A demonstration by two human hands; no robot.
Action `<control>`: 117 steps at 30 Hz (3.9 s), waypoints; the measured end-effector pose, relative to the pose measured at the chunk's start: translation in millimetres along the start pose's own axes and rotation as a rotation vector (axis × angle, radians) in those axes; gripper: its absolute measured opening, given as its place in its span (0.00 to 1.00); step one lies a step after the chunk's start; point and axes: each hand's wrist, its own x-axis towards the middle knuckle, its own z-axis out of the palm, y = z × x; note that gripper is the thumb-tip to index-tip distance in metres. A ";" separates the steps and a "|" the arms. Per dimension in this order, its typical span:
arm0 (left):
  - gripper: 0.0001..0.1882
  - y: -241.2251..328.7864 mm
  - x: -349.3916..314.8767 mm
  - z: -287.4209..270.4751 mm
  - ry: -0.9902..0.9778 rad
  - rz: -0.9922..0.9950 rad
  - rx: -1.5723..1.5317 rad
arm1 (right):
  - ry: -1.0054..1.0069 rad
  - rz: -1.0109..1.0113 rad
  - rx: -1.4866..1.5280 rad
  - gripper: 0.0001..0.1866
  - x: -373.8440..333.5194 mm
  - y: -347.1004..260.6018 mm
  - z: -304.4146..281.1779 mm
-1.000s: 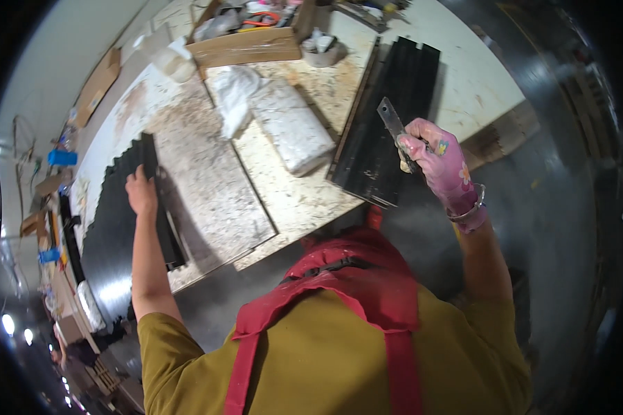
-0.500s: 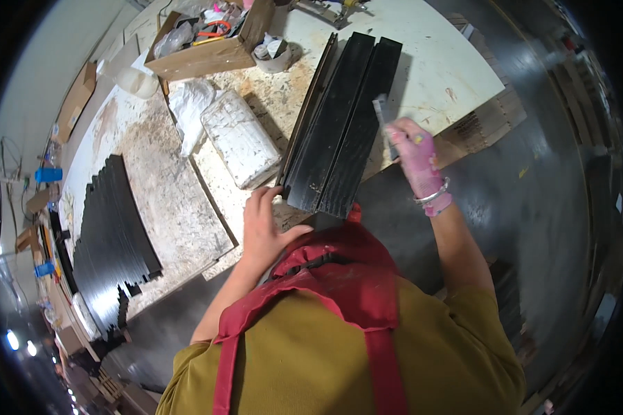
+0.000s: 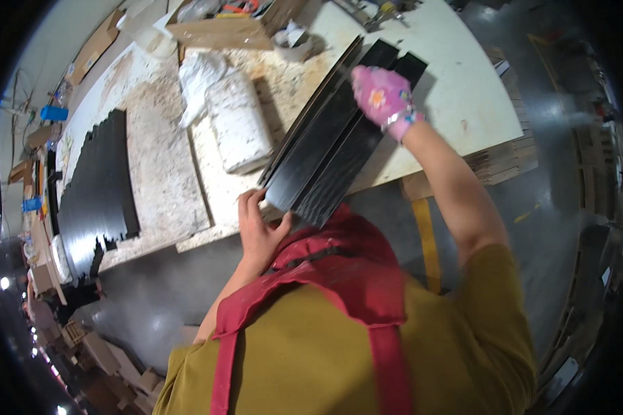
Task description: The person scrapes the edges and surfaces of several long, dark wooden pieces one by one using a small blade. The person holds each piece in their hand, applies the blade to the sides and ends, and then places the finished piece into a stack on the work surface.
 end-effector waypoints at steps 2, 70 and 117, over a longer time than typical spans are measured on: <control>0.32 0.8 -1.5 0.6 -0.010 -0.005 0.036 | -0.109 0.041 0.014 0.05 17.0 34.7 -4.0; 0.29 -72.0 16.2 -132.1 -0.751 -0.575 -1.126 | -0.552 0.478 1.983 0.05 -45.7 -158.1 16.7; 0.28 -109.2 -30.6 -148.4 -0.436 -0.750 -1.747 | -0.166 -0.256 0.318 0.09 -83.0 -286.9 22.2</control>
